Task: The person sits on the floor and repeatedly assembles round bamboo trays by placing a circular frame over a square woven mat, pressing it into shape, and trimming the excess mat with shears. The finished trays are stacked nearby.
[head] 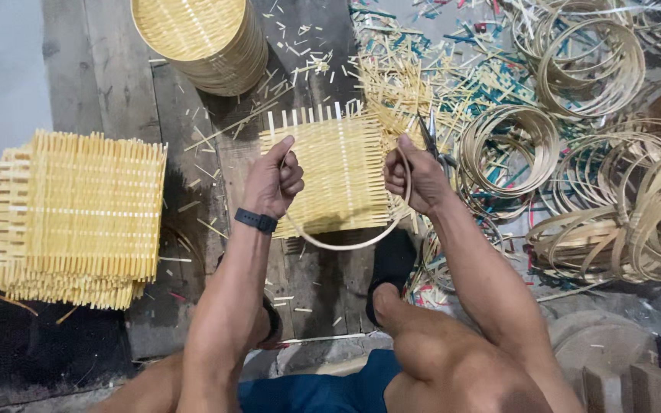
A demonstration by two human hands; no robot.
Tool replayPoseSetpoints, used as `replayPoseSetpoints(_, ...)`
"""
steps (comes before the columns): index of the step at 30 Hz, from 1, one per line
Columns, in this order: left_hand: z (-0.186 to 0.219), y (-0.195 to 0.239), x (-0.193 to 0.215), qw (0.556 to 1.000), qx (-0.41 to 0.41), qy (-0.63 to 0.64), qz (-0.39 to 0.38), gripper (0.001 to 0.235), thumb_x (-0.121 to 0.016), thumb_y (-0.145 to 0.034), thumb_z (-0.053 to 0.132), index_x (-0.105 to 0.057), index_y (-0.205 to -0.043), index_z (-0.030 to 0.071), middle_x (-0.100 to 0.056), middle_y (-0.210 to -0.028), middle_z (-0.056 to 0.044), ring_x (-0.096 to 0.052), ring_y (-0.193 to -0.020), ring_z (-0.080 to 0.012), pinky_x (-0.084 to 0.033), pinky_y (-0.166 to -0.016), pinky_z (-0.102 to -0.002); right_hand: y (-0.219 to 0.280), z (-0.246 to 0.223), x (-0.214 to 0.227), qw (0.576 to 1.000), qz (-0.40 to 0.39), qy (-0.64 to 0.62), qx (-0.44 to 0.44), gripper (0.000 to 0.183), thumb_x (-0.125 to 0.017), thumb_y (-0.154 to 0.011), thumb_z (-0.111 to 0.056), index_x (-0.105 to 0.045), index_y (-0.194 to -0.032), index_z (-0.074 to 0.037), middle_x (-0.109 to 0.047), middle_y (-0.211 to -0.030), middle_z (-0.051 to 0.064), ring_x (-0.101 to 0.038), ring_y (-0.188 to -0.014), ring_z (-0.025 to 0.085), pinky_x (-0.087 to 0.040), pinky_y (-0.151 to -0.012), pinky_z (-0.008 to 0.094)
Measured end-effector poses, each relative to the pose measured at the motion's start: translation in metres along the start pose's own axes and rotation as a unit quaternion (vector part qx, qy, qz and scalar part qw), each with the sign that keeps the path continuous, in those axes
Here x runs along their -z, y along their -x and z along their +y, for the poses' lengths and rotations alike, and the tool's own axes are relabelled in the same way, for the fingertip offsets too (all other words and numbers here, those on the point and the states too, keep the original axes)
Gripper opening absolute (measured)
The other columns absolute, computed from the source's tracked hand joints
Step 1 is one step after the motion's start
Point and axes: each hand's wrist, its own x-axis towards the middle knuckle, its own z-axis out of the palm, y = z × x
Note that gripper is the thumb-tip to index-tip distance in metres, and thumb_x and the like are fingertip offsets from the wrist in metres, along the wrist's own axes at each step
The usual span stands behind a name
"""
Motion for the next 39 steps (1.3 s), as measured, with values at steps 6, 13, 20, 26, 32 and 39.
replayPoseSetpoints(6,-0.004,0.003,0.013,0.998,0.0,0.048,-0.029,0.043,-0.069,-0.097,0.028,-0.053,-0.059,0.015,-0.036,-0.045,0.006,-0.028,-0.038,-0.0094,-0.022,-0.038,-0.027,-0.001,0.005,0.002,0.997,0.067,0.042,0.023,0.053,-0.06,-0.103,-0.043,-0.035,-0.062,-0.02,-0.027,-0.053,-0.006,-0.028,-0.042,0.009,-0.022,-0.034,0.025)
replayPoseSetpoints(13,0.008,0.024,0.032,0.986,-0.104,0.118,-0.059,0.029,-0.064,-0.103,0.031,-0.061,-0.082,0.011,-0.039,-0.051,0.005,-0.032,-0.044,-0.0083,-0.025,-0.044,-0.026,0.027,-0.02,-0.02,0.963,-0.025,0.268,0.037,0.026,-0.058,-0.103,-0.025,-0.069,-0.101,-0.001,-0.065,-0.076,0.002,-0.06,-0.064,0.01,-0.052,-0.057,0.025)
replayPoseSetpoints(20,-0.025,0.012,0.05,0.946,-0.301,-0.074,0.099,0.016,-0.071,-0.091,0.023,-0.064,-0.1,0.013,-0.057,-0.067,0.005,-0.049,-0.054,-0.008,-0.042,-0.048,-0.027,0.014,-0.04,-0.047,0.87,0.112,0.479,0.036,0.023,-0.071,-0.092,-0.01,-0.067,-0.112,0.001,-0.072,-0.08,0.011,-0.07,-0.064,0.016,-0.057,-0.055,0.032)
replayPoseSetpoints(26,-0.062,-0.038,0.108,0.741,-0.317,-0.516,0.289,0.019,-0.079,-0.078,0.025,-0.08,-0.087,0.009,-0.077,-0.081,-0.011,-0.073,-0.073,-0.0232,-0.058,-0.071,-0.036,-0.054,0.014,-0.006,0.807,0.218,0.548,0.035,0.024,-0.078,-0.085,-0.012,-0.074,-0.106,-0.001,-0.076,-0.085,0.013,-0.071,-0.065,0.017,-0.06,-0.058,0.032)
replayPoseSetpoints(32,-0.073,-0.051,0.129,0.671,-0.353,-0.589,0.279,0.019,-0.078,-0.075,0.019,-0.079,-0.089,0.006,-0.074,-0.091,-0.018,-0.071,-0.085,-0.0372,-0.056,-0.08,-0.043,-0.091,0.097,0.041,0.701,0.254,0.611,0.267,0.024,-0.081,-0.076,-0.014,-0.081,-0.097,-0.004,-0.077,-0.088,0.018,-0.074,-0.079,0.03,-0.057,-0.077,0.038)
replayPoseSetpoints(39,-0.06,-0.055,0.125,0.747,-0.224,-0.547,0.306,0.028,-0.081,-0.068,0.019,-0.08,-0.094,0.01,-0.077,-0.086,-0.013,-0.076,-0.08,-0.0272,-0.058,-0.076,-0.037,-0.083,0.1,0.034,0.75,0.256,0.562,0.238,0.022,-0.079,-0.079,-0.015,-0.081,-0.099,-0.006,-0.077,-0.087,0.017,-0.076,-0.08,0.028,-0.058,-0.079,0.036)
